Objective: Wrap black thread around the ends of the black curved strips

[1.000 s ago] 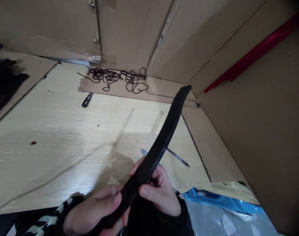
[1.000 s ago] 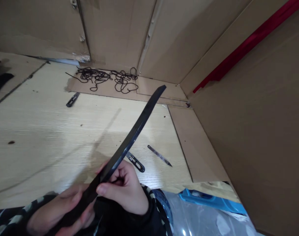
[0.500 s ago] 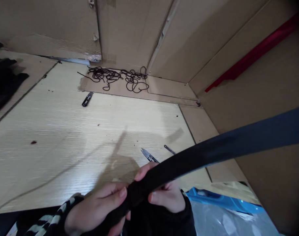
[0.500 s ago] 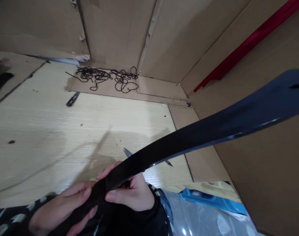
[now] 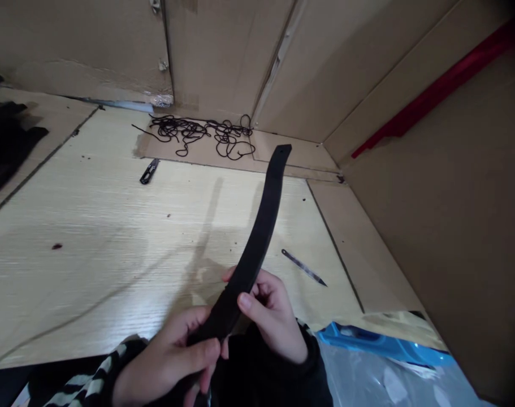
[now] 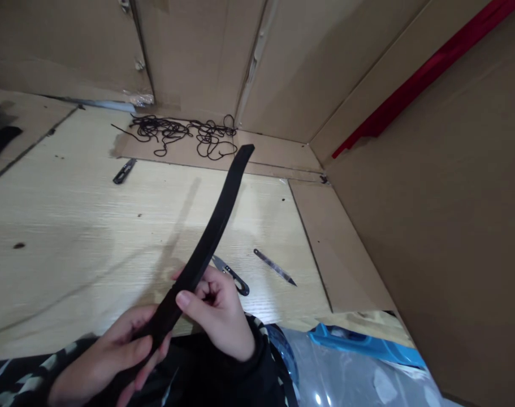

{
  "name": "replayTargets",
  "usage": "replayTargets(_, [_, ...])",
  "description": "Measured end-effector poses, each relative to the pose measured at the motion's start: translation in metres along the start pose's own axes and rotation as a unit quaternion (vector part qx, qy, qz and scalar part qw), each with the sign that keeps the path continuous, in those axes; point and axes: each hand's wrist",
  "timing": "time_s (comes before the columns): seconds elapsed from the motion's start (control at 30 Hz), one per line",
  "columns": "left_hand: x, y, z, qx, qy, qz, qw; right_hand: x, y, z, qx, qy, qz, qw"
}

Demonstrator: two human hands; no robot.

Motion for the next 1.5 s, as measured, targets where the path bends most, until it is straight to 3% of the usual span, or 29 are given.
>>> replayTargets(0.07, [0.002,-0.002,0.001,0.041,0.041,-0.009,0.998,0.002,0.001,-0.002,0.033,-0.011,-0.037,0.999])
replayTargets(0.13, [0.004,0.0,0.002,0.183,0.144,-0.103,0.967,0.004,0.003,0.0,0.041,-0.028,-0.091,0.995])
replayTargets(0.2, [0.004,0.003,0.005,0.326,0.274,-0.204,0.882,0.005,0.005,0.004,0.025,-0.048,-0.132,0.99])
replayTargets(0.27, [0.004,0.006,0.007,0.394,0.375,-0.253,0.8,0.005,0.005,0.006,0.007,-0.064,-0.152,0.986])
replayTargets(0.3, [0.003,0.007,0.007,0.404,0.405,-0.26,0.778,0.004,0.005,0.006,0.002,-0.065,-0.157,0.985])
replayTargets(0.33, [0.002,0.007,0.006,0.401,0.413,-0.261,0.775,0.003,0.005,0.004,0.002,-0.062,-0.161,0.985])
replayTargets(0.37, [0.001,0.006,0.005,0.385,0.398,-0.256,0.792,0.002,0.005,0.003,0.006,-0.056,-0.166,0.985])
replayTargets(0.47, [-0.002,0.003,-0.001,0.276,0.273,-0.196,0.901,-0.001,0.006,-0.002,0.041,-0.034,-0.182,0.982])
replayTargets(0.5, [-0.003,0.002,-0.002,0.241,0.235,-0.178,0.925,-0.001,0.006,-0.003,0.052,-0.031,-0.189,0.98])
replayTargets(0.57, [-0.005,0.0,-0.002,0.232,0.204,-0.175,0.935,-0.001,0.008,-0.002,0.064,-0.025,-0.206,0.976])
replayTargets(0.6, [-0.006,0.0,0.0,0.265,0.209,-0.187,0.922,0.0,0.009,-0.001,0.067,-0.023,-0.219,0.973])
replayTargets(0.67, [-0.006,0.0,0.004,0.377,0.246,-0.215,0.867,0.002,0.01,0.001,0.07,-0.023,-0.254,0.965])
replayTargets(0.8, [-0.007,-0.003,0.01,0.556,0.383,-0.254,0.693,0.001,0.008,0.002,0.064,-0.045,-0.294,0.953])
replayTargets(0.83, [-0.009,-0.005,0.009,0.57,0.409,-0.257,0.665,0.0,0.006,0.002,0.063,-0.059,-0.287,0.954])
replayTargets(0.9, [-0.013,-0.01,0.003,0.575,0.427,-0.233,0.658,-0.004,-0.001,0.001,0.057,-0.089,-0.239,0.965])
replayTargets(1.0, [-0.023,-0.02,-0.007,0.564,0.401,-0.161,0.704,-0.007,-0.012,0.003,0.023,-0.131,-0.123,0.984])
replayTargets(1.03, [-0.026,-0.023,-0.01,0.572,0.398,-0.145,0.702,-0.008,-0.014,0.004,0.006,-0.138,-0.098,0.986])
replayTargets(1.1, [-0.03,-0.027,-0.012,0.606,0.407,-0.15,0.667,-0.008,-0.014,0.006,-0.013,-0.142,-0.095,0.985])
replayTargets(1.2, [-0.033,-0.027,-0.013,0.628,0.46,-0.215,0.59,-0.007,-0.01,0.007,0.005,-0.125,-0.152,0.98])
replayTargets(1.27, [-0.035,-0.024,-0.013,0.616,0.503,-0.247,0.554,-0.007,-0.007,0.007,0.015,-0.12,-0.168,0.978])
replayTargets(1.33, [-0.038,-0.023,-0.014,0.61,0.507,-0.246,0.557,-0.009,-0.005,0.008,0.003,-0.12,-0.164,0.979])
replayTargets(1.37, [-0.04,-0.024,-0.015,0.608,0.487,-0.236,0.58,-0.011,-0.004,0.009,-0.008,-0.113,-0.161,0.981])
replayTargets(1.47, [-0.044,-0.027,-0.017,0.586,0.384,-0.19,0.688,-0.015,0.002,0.012,-0.025,-0.058,-0.175,0.983])
replayTargets(1.5, [-0.044,-0.028,-0.016,0.578,0.362,-0.183,0.709,-0.016,0.004,0.013,-0.019,-0.04,-0.184,0.982])
Point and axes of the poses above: each hand's wrist, its own x-axis towards the middle knuckle, its own y-axis out of the palm, z = x × y, and after that the axes turned 10 degrees about -x, right-handed
